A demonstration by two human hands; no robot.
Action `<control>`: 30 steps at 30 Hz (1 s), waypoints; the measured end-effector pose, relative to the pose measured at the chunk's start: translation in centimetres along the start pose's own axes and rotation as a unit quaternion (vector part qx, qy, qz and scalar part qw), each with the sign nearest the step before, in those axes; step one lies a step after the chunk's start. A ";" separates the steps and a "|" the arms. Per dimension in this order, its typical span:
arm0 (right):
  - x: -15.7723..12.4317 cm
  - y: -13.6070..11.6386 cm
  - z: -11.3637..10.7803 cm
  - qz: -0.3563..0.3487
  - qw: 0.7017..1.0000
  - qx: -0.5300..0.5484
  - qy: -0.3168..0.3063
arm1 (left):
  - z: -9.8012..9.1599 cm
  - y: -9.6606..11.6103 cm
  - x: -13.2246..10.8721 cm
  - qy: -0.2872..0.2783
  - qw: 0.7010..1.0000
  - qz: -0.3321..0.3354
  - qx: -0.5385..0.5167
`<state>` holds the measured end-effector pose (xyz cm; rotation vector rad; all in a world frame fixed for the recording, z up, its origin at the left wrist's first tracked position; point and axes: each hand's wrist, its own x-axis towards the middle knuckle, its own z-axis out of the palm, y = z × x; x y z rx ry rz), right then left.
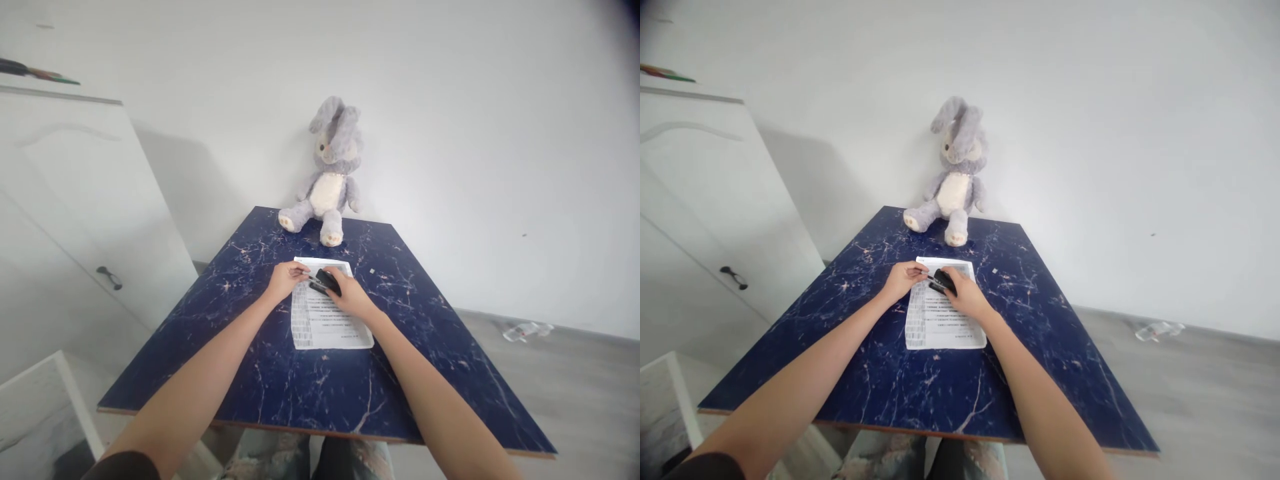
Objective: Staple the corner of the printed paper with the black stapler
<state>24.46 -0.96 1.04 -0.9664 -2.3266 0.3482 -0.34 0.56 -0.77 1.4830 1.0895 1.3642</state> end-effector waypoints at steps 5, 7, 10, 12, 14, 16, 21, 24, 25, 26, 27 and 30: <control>0.1 -0.2 -0.1 0.014 1.000 0.002 -0.003 | 0.2 0.6 -0.2 0.007 0.986 0.084 0.143; 0.1 -0.2 0.0 0.015 1.000 0.004 -0.007 | 0.1 0.7 -0.1 -0.006 0.977 0.102 0.188; 0.1 -0.1 0.0 0.013 1.000 0.014 -0.015 | 0.1 0.6 0.1 -0.033 0.965 0.121 0.232; 0.1 0.0 0.0 0.016 0.999 0.020 -0.020 | 0.0 0.4 0.1 -0.031 0.957 0.140 0.252; 0.1 0.0 0.0 0.023 0.999 0.024 -0.026 | -0.1 0.3 0.2 -0.035 0.956 0.148 0.249; 0.2 0.0 0.0 0.032 0.999 0.026 -0.033 | -0.1 0.2 0.2 -0.055 0.961 0.147 0.230; 0.3 -0.1 -0.1 0.063 0.997 0.031 -0.038 | -0.2 0.2 0.2 -0.031 0.966 0.135 0.219; 0.3 0.2 -0.1 0.063 0.996 0.049 -0.037 | -0.1 0.2 0.2 -0.058 0.964 0.132 0.225; 0.3 0.3 -0.1 0.060 0.996 0.056 -0.035 | -0.1 0.2 0.2 -0.069 0.962 0.135 0.227; 0.4 0.4 -0.2 0.057 0.996 0.064 -0.034 | 0.0 0.2 0.2 -0.076 0.960 0.139 0.230; 0.4 0.4 -0.2 0.053 0.995 0.074 -0.035 | 0.0 0.2 0.2 -0.081 0.959 0.142 0.232; 0.5 0.5 -0.5 0.049 0.993 0.104 -0.038 | 0.0 0.2 0.2 -0.087 0.956 0.144 0.238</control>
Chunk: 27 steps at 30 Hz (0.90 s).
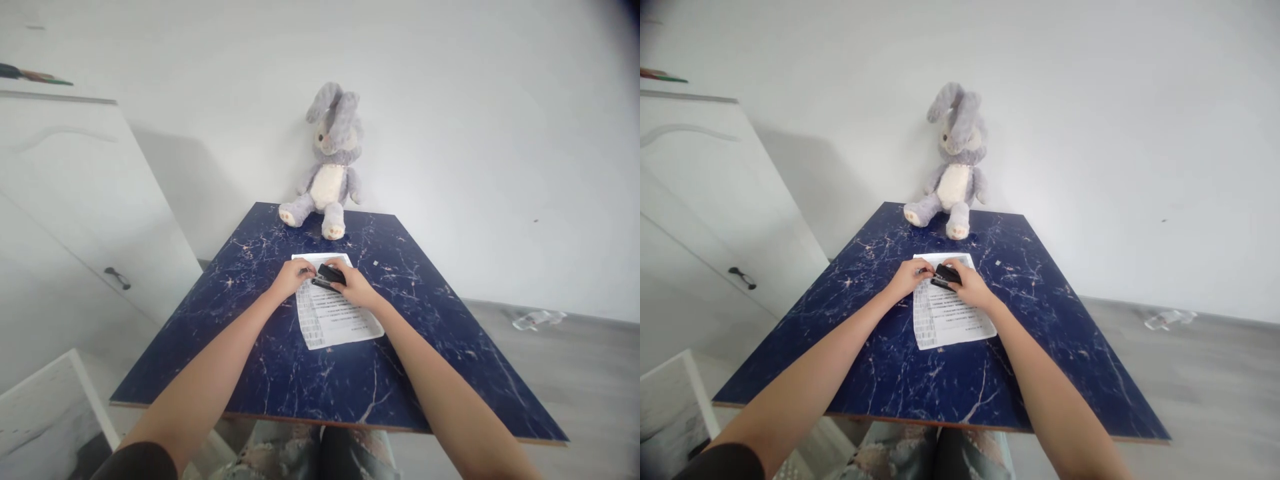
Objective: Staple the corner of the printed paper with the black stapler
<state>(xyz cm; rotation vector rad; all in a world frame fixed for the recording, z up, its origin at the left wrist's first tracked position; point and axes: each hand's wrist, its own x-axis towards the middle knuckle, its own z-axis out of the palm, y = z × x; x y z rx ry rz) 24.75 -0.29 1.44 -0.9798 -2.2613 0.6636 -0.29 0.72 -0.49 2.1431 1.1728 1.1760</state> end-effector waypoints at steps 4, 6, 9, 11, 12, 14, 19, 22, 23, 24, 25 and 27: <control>0.0 -0.1 -0.3 -0.005 1.000 0.018 0.000 | -0.2 0.4 -0.1 0.003 1.000 -0.024 -0.010; 0.0 0.0 -0.4 -0.010 0.999 0.033 -0.001 | -0.3 0.5 -0.2 0.008 0.999 -0.035 -0.018; 0.0 0.3 -0.4 -0.011 0.999 0.050 -0.001 | -0.4 0.5 -0.2 0.011 0.998 -0.050 -0.019; 0.0 0.5 -0.4 -0.013 0.998 0.056 -0.001 | -0.5 0.4 -0.2 0.001 0.998 -0.054 -0.019; 0.0 0.6 -0.4 -0.014 0.998 0.058 -0.002 | -0.6 0.2 -0.2 -0.008 0.998 -0.053 -0.021; 0.0 0.7 -0.4 -0.015 0.998 0.059 -0.004 | -1.0 -0.1 -0.2 -0.026 0.998 -0.051 -0.027; 0.0 0.9 -0.3 -0.016 0.996 0.091 0.017 | -2.3 -1.1 -0.6 -0.054 0.996 -0.049 -0.047; -0.1 1.4 -0.9 -0.001 0.986 0.161 0.043 | -2.7 -1.3 -0.7 -0.068 0.993 -0.042 -0.088; -0.2 1.6 -1.2 0.005 0.981 0.191 0.046 | -2.7 -1.4 -0.7 -0.072 0.991 -0.042 -0.108; -0.2 1.8 -1.6 0.011 0.975 0.219 0.044 | -2.6 -1.3 -0.7 -0.075 0.988 -0.042 -0.127; -0.4 2.0 -1.9 0.014 0.969 0.243 0.038 | -2.5 -1.2 -0.7 -0.079 0.985 -0.045 -0.145; -0.6 2.1 -2.4 0.014 0.962 0.273 0.017 | -2.1 -0.9 -0.6 -0.094 0.978 -0.054 -0.177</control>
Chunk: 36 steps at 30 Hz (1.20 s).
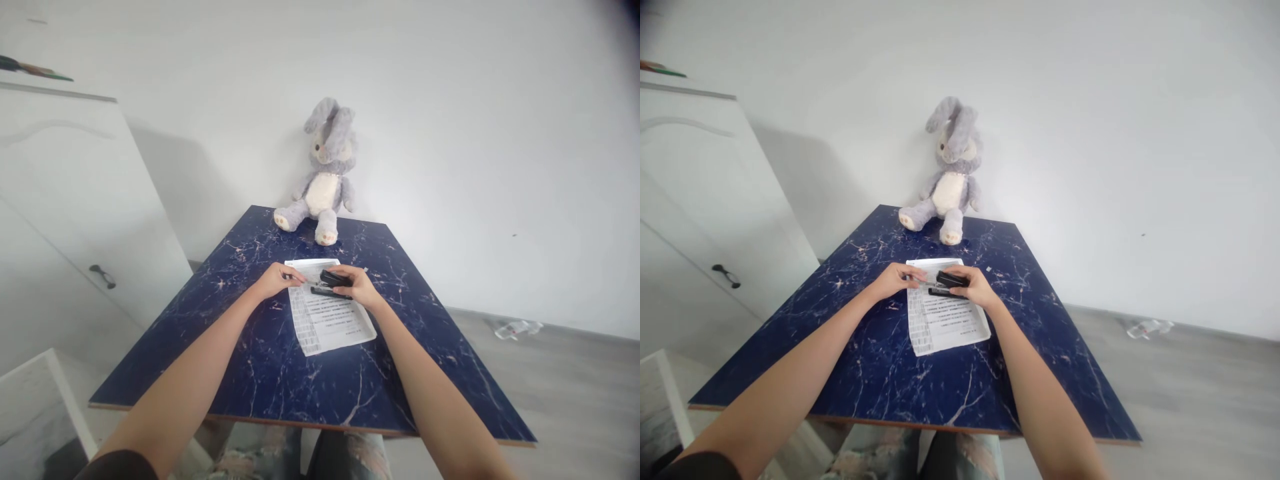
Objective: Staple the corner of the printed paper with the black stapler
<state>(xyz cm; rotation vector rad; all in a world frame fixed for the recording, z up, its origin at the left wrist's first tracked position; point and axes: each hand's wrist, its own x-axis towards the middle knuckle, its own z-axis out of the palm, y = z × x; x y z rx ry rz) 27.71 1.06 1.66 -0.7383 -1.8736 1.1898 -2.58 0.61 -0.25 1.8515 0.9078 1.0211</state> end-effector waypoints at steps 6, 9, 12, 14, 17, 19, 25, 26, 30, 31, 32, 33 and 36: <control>-0.4 -1.2 2.2 -0.017 0.997 -0.039 -0.068 | 1.9 1.0 0.3 -0.021 0.999 0.040 0.001; -0.4 -1.9 3.4 -0.018 0.999 -0.036 -0.023 | 2.0 1.5 0.3 -0.002 0.999 0.053 -0.004; -0.1 -2.4 3.9 -0.013 1.000 -0.003 0.008 | 1.6 1.6 0.4 0.040 0.997 0.045 -0.046; 0.0 -2.6 4.2 -0.002 1.000 -0.008 -0.002 | 1.3 1.3 0.4 0.074 0.994 0.048 -0.067; 0.0 -2.9 5.3 -0.002 0.998 -0.065 -0.011 | 0.8 0.5 0.6 0.174 0.983 0.039 -0.051; -0.2 -3.2 6.5 -0.007 0.992 -0.125 -0.007 | 0.7 -0.1 0.8 0.223 0.975 0.015 -0.005; -0.2 -4.2 9.4 0.011 0.980 -0.199 -0.020 | 0.5 -0.3 1.1 0.227 0.973 -0.017 0.025; -0.1 -4.3 9.5 0.015 0.980 -0.198 -0.024 | 0.5 -0.3 1.1 0.229 0.973 -0.023 0.022; -1.4 -4.6 9.7 0.059 0.976 -0.208 0.007 | 0.5 -0.3 1.0 0.234 0.971 -0.032 0.017; -2.3 -4.6 9.6 0.073 0.973 -0.218 0.025 | 0.5 -0.4 1.0 0.236 0.971 -0.030 0.017; -3.4 -4.5 9.5 0.087 0.969 -0.228 0.047 | 0.5 -0.5 1.1 0.237 0.971 -0.029 0.018; -4.7 -4.4 9.2 0.099 0.963 -0.239 0.072 | 0.5 -0.6 1.1 0.237 0.971 -0.028 0.019; -8.7 -3.9 7.2 0.114 0.949 -0.259 0.136 | 0.5 -1.1 1.3 0.231 0.972 -0.024 0.017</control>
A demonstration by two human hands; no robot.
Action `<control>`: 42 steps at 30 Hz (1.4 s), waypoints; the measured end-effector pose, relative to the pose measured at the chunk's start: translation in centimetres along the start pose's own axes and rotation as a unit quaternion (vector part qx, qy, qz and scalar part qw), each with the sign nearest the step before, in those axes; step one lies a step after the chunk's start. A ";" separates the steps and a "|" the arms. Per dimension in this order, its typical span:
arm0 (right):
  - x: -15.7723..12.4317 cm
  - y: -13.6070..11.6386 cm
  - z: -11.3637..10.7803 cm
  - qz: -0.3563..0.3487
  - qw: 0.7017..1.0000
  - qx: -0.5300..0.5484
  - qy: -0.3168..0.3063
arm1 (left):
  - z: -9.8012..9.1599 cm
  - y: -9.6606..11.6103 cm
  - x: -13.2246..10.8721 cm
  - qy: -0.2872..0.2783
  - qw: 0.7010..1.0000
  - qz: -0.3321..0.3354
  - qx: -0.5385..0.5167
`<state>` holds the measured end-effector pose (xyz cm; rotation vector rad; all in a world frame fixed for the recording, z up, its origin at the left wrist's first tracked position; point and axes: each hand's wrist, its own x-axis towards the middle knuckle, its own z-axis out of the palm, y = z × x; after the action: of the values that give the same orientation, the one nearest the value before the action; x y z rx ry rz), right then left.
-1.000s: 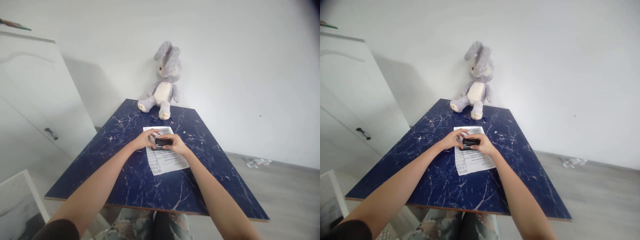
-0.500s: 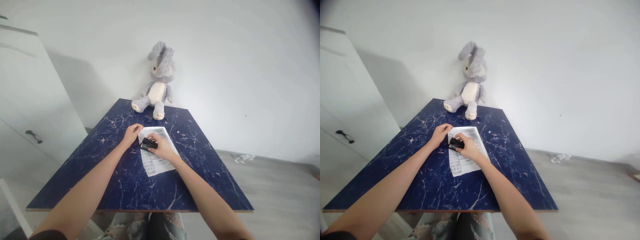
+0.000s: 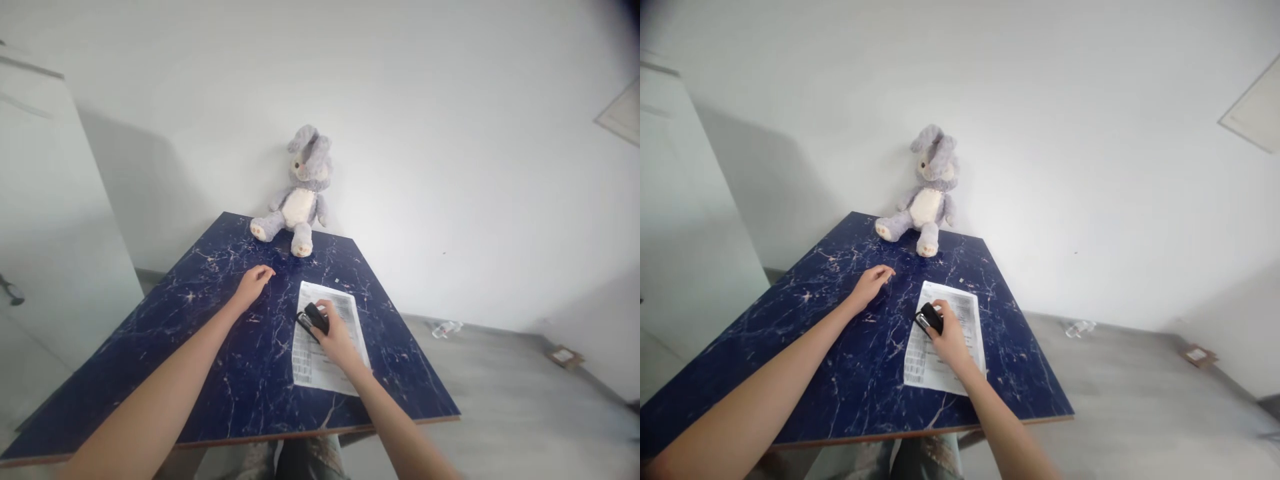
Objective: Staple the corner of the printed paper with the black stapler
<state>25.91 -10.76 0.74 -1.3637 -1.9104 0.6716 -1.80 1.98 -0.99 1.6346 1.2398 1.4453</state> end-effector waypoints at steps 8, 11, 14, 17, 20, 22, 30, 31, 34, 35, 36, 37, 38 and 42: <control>3.7 6.8 -5.9 -0.004 0.978 -0.187 0.090 | 0.2 -1.1 0.4 0.053 0.996 -0.041 -0.066; 7.3 8.3 -4.6 0.014 0.953 -0.303 0.025 | 0.1 -1.0 0.3 0.063 0.992 -0.064 -0.093; 10.0 9.8 -2.7 0.087 0.938 -0.333 -0.035 | 0.1 -0.9 0.2 0.079 0.985 -0.086 -0.131; 11.8 10.4 -0.9 0.098 0.940 -0.325 -0.038 | -0.1 -1.1 0.4 0.144 0.977 -0.082 -0.136; 13.4 8.3 2.1 0.067 0.947 -0.311 -0.035 | -0.8 -1.6 0.5 0.264 0.958 -0.062 -0.093; 14.6 5.4 4.9 0.050 0.947 -0.309 -0.074 | -1.6 -2.0 0.6 0.326 0.940 -0.068 -0.074; 17.4 -4.2 14.4 -0.057 0.950 -0.264 -0.158 | -5.7 -2.2 0.7 0.431 0.898 -0.087 0.029; 17.2 -4.4 14.5 -0.070 0.950 -0.261 -0.156 | -6.0 -2.1 0.6 0.437 0.894 -0.093 0.031; 16.3 -4.1 13.6 -0.077 0.948 -0.263 -0.164 | -6.2 -1.6 0.4 0.431 0.896 -0.099 0.032; 15.8 -3.7 13.0 -0.074 0.946 -0.266 -0.171 | -6.0 -1.5 0.3 0.422 0.901 -0.094 0.034; 15.4 -3.3 12.4 -0.069 0.945 -0.269 -0.172 | -5.7 -1.4 0.2 0.412 0.906 -0.087 0.038; 14.8 -2.9 11.7 -0.065 0.945 -0.272 -0.170 | -5.3 -1.3 0.1 0.398 0.913 -0.079 0.044; 14.3 -2.3 11.0 -0.060 0.946 -0.275 -0.163 | -4.9 -1.1 0.1 0.378 0.922 -0.070 0.052; 11.7 0.8 7.6 -0.047 0.948 -0.284 -0.134 | -3.2 -0.3 -0.3 0.205 0.972 -0.004 0.112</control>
<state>18.03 0.48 -1.91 -1.5643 -2.5003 0.2692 -4.97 1.38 -0.71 1.5116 1.6896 1.7483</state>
